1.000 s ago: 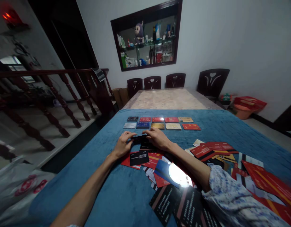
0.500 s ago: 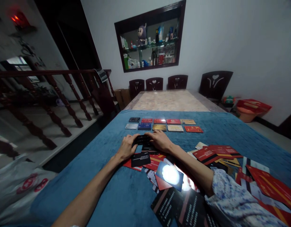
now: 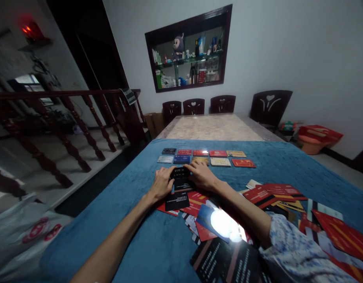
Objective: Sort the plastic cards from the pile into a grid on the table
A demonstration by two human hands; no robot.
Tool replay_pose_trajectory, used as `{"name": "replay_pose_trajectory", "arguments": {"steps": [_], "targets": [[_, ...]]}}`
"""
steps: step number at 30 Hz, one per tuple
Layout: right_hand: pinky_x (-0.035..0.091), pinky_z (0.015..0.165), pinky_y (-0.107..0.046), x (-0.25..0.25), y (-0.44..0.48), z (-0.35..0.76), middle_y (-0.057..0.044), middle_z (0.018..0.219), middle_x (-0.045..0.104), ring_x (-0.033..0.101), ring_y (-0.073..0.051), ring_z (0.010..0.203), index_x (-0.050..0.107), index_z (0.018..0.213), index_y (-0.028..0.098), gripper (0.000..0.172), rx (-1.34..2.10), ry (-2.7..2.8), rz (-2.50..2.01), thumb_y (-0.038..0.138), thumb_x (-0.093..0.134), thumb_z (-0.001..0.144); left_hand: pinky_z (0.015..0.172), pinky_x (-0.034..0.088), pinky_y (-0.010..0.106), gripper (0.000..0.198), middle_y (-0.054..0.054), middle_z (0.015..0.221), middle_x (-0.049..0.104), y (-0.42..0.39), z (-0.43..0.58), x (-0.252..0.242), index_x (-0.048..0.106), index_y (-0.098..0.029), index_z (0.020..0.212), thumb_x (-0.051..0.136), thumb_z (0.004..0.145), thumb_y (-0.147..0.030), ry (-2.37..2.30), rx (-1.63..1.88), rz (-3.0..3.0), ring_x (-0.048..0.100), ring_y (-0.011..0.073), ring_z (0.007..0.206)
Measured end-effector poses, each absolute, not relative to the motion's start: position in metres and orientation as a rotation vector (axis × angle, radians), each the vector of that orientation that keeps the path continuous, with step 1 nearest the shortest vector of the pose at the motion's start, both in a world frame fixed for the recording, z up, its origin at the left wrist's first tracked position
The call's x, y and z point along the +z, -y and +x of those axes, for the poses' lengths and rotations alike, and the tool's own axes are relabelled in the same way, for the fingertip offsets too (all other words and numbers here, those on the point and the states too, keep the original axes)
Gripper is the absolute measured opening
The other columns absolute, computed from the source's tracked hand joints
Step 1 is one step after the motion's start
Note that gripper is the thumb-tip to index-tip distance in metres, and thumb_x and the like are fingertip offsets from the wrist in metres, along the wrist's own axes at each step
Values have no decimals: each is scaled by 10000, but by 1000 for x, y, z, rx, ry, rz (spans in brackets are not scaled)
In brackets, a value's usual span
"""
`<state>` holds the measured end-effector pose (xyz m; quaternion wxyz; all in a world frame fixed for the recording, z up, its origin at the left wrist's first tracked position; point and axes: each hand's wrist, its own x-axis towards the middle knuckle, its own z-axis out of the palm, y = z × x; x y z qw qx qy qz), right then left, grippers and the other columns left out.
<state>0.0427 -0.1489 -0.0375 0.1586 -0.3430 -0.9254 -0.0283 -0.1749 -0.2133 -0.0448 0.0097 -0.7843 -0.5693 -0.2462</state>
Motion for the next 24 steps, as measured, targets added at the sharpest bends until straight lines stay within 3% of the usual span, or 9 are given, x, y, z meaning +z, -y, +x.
{"name": "replay_pose_trajectory", "arguments": {"steps": [10,17,24], "targets": [[392,908,-436,-31,151,44,-164,1254,569,445,-316,1154,473,1442,170,655,-132,2671,-952,307,697,841,991,384,499,617,134,1243,598,216,-176,-35,483,-189,1393,618,791,-151,1758,-669,-2480,484,315,1171],[368,927,-446,-25,155,40,-171,1262,578,438,-322,1171,479,1428,160,617,-180,2691,-943,355,655,869,983,355,515,600,149,1202,601,216,-178,-20,498,-159,1386,613,798,-126,1728,-517,-2490,477,326,1151],[354,889,-429,-16,158,35,-167,1208,590,453,-316,1125,545,1337,165,534,-187,2718,-945,435,625,883,986,356,522,579,108,1221,572,207,-193,-13,544,-239,1351,668,791,-157,1736,-509,-2537,436,326,1192]]}}
